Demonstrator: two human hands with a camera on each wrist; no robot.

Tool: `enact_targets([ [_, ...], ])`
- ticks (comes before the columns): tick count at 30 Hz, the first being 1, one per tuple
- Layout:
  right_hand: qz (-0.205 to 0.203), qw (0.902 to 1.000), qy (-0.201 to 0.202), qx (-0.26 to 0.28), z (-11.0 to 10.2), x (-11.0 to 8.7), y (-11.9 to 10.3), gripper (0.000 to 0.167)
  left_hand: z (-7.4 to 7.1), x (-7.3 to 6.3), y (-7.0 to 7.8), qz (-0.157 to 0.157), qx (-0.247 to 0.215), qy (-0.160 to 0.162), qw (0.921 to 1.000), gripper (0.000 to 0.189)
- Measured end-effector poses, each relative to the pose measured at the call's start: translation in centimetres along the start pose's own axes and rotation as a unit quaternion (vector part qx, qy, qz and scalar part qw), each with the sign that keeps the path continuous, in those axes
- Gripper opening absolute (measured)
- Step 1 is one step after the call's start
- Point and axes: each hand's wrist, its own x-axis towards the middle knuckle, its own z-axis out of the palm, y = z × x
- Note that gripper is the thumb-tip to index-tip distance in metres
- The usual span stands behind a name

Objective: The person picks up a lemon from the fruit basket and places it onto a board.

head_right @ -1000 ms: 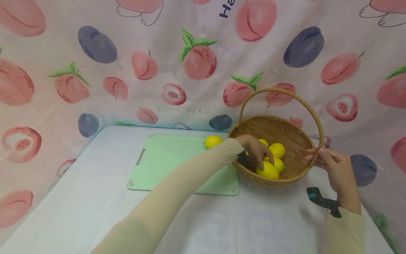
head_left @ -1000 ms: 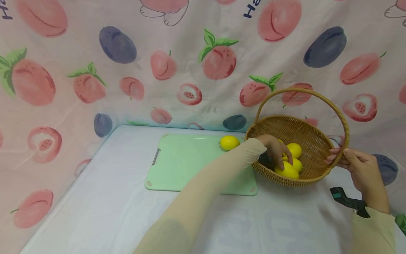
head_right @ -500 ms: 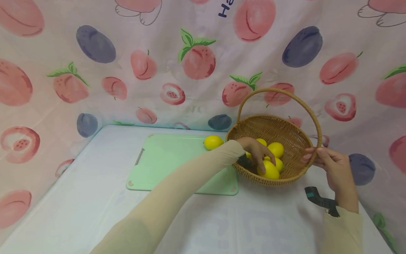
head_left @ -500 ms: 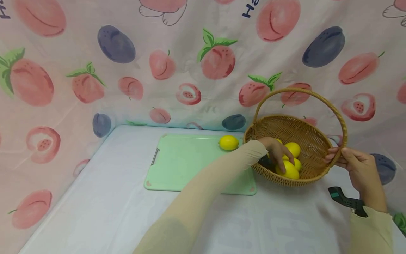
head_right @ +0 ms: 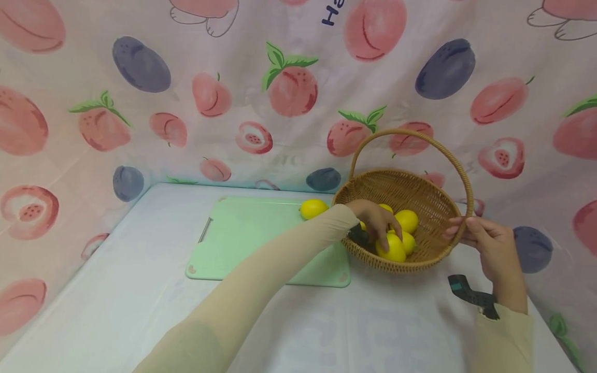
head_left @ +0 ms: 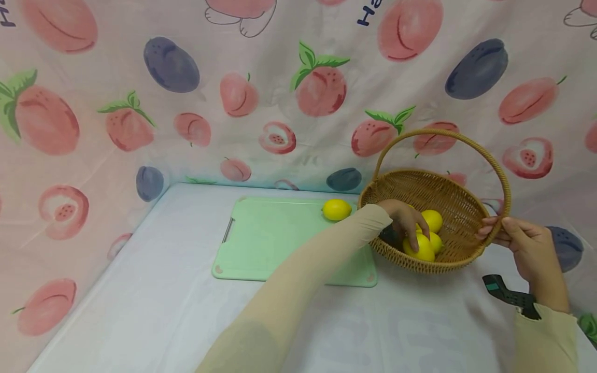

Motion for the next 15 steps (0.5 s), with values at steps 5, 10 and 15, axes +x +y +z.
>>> enact_targets([
  [5, 0.002, 1.0000, 0.003, -0.008, -0.1, 0.0, 0.0, 0.032, 0.1, -0.2, 0.1, 0.008, -0.022, 0.026, 0.9994, 0.060],
  [10, 0.007, 0.9997, 0.012, -0.021, 0.0, 0.2, -0.3, 0.029, -0.2, -0.7, 0.2, 0.016, -0.028, 0.052, 0.9982, 0.062],
  [15, 0.009, 0.9996, 0.017, -0.018, 0.6, 0.4, -0.7, 0.030, -0.6, -1.1, 0.1, 0.028, -0.020, 0.064, 0.9974, 0.062],
])
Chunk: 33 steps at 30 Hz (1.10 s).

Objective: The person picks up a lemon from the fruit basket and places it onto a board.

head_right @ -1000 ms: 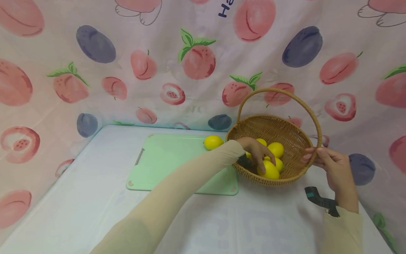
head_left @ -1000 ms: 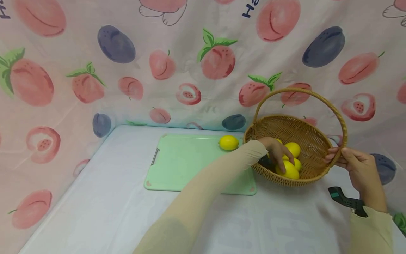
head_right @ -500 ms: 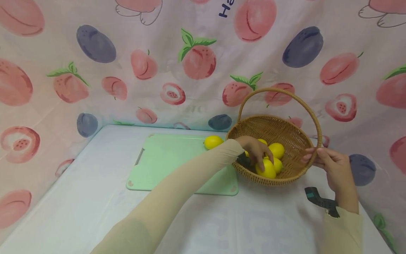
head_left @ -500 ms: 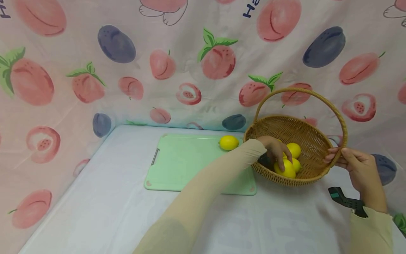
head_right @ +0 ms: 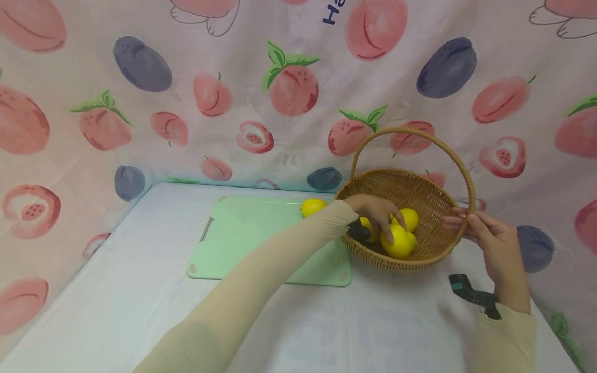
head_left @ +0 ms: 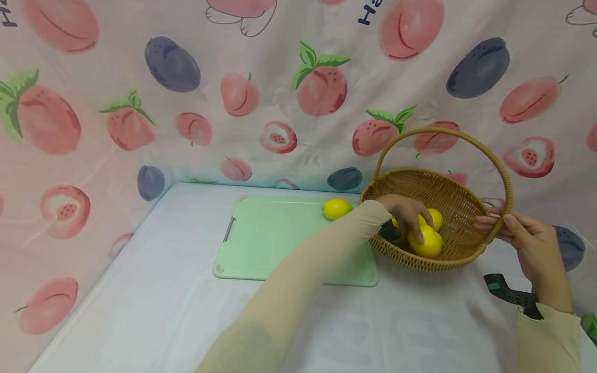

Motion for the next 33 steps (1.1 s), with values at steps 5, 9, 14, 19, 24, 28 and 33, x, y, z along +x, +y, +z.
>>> enact_targets([
  [5, -0.002, 0.9997, 0.023, -0.011, 0.5, 0.1, -0.4, 0.031, -0.4, -0.6, 0.0, 0.025, 0.007, 0.014, 0.9996, 0.063],
  [9, 0.000, 0.9993, 0.035, -0.012, 0.7, 0.0, -0.6, 0.031, -0.7, -1.1, 0.0, 0.049, -0.011, 0.031, 0.9982, 0.062],
  [14, 0.003, 0.9993, 0.035, -0.015, 0.8, 0.1, -0.7, 0.031, -1.2, -2.1, -0.2, 0.089, -0.035, 0.051, 0.9941, 0.059],
  [19, -0.007, 0.9996, 0.024, -0.012, 0.8, 0.2, -0.7, 0.030, -1.7, -3.2, -0.6, 0.115, -0.047, 0.088, 0.9883, 0.054],
  [24, -0.015, 0.9999, -0.002, 0.006, 0.6, 0.3, -0.8, 0.030, -2.2, -4.7, -0.9, 0.120, -0.037, 0.134, 0.9831, 0.056],
  [28, -0.001, 1.0000, 0.000, -0.008, 0.4, 0.5, -0.9, 0.029, -2.2, -5.8, -1.3, 0.143, -0.038, 0.151, 0.9773, 0.056],
  [33, 0.020, 0.9995, 0.011, -0.023, 0.5, 0.6, -1.0, 0.027, -2.0, -7.3, -2.5, 0.172, -0.077, 0.163, 0.9685, 0.056],
])
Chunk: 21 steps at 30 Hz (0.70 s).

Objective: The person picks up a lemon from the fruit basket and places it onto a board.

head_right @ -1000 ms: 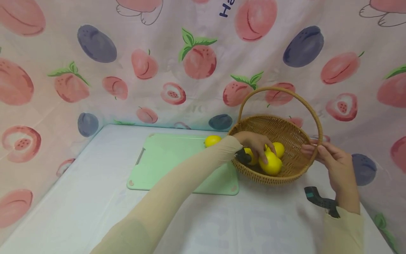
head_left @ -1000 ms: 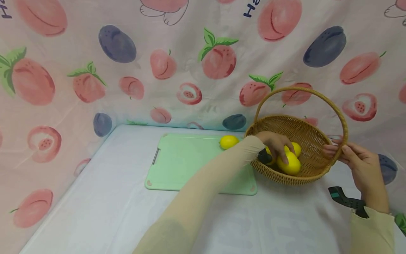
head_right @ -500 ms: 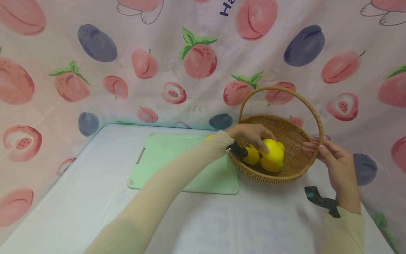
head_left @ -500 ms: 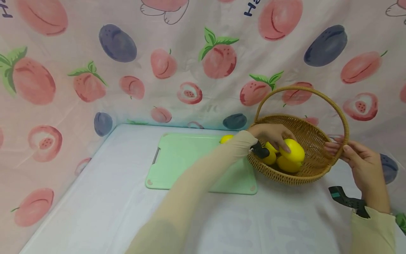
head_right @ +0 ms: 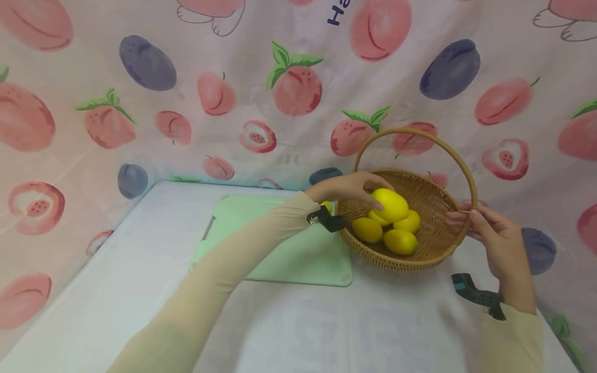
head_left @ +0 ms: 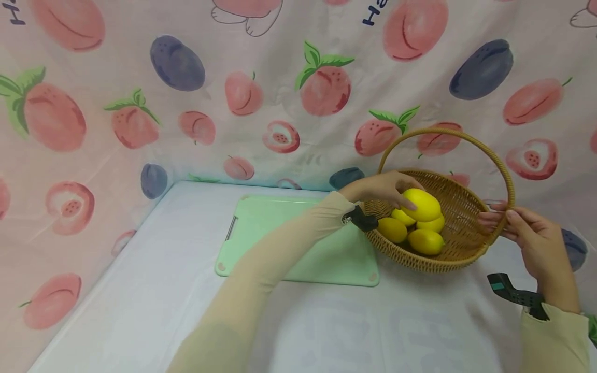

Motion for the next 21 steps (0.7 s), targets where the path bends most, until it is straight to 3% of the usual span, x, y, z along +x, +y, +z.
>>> enact_targets([
  [5, -0.004, 1.0000, -0.005, -0.007, 0.0, 0.1, -0.1, 0.027, -0.8, -1.5, -1.2, 0.013, -0.034, 0.032, 0.9988, 0.055],
  [9, -0.007, 0.9999, -0.010, -0.012, 0.0, 0.0, -0.1, 0.029, -1.5, -2.8, -2.2, 0.041, -0.032, 0.067, 0.9964, 0.055],
  [15, -0.011, 0.9997, -0.013, -0.016, 0.0, 0.0, -0.1, 0.029, -2.1, -4.7, -3.6, 0.081, -0.054, 0.138, 0.9856, 0.054],
  [21, -0.016, 0.9996, -0.024, -0.002, -0.1, 0.0, 0.2, 0.029, -2.4, -6.4, -5.4, 0.080, -0.091, 0.177, 0.9767, 0.053],
])
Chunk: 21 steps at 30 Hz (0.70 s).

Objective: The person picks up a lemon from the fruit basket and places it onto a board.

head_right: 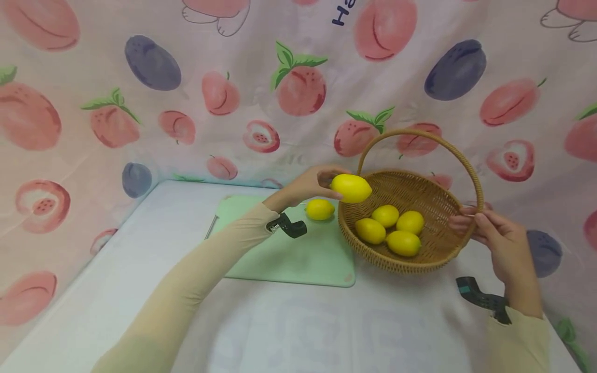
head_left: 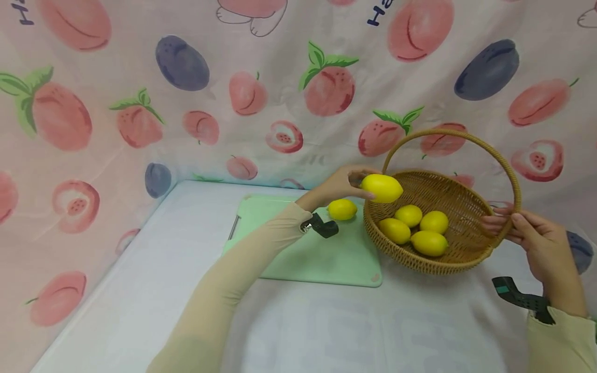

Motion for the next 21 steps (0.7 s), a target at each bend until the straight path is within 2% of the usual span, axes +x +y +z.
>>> enact_targets([
  [4, -0.003, 0.9999, -0.002, 0.014, -0.1, -0.1, 0.3, 0.027, -0.7, -1.2, -1.2, -0.008, -0.002, 0.014, 0.9999, 0.053],
  [11, 0.003, 0.9999, -0.001, -0.013, -0.3, -0.3, 0.6, 0.029, -1.8, -2.9, -3.2, -0.020, -0.014, 0.041, 0.9989, 0.055],
  [21, 0.003, 0.9997, -0.021, -0.010, -0.5, -0.3, 0.8, 0.030, -3.5, -4.9, -5.5, -0.046, -0.018, 0.074, 0.9961, 0.054],
])
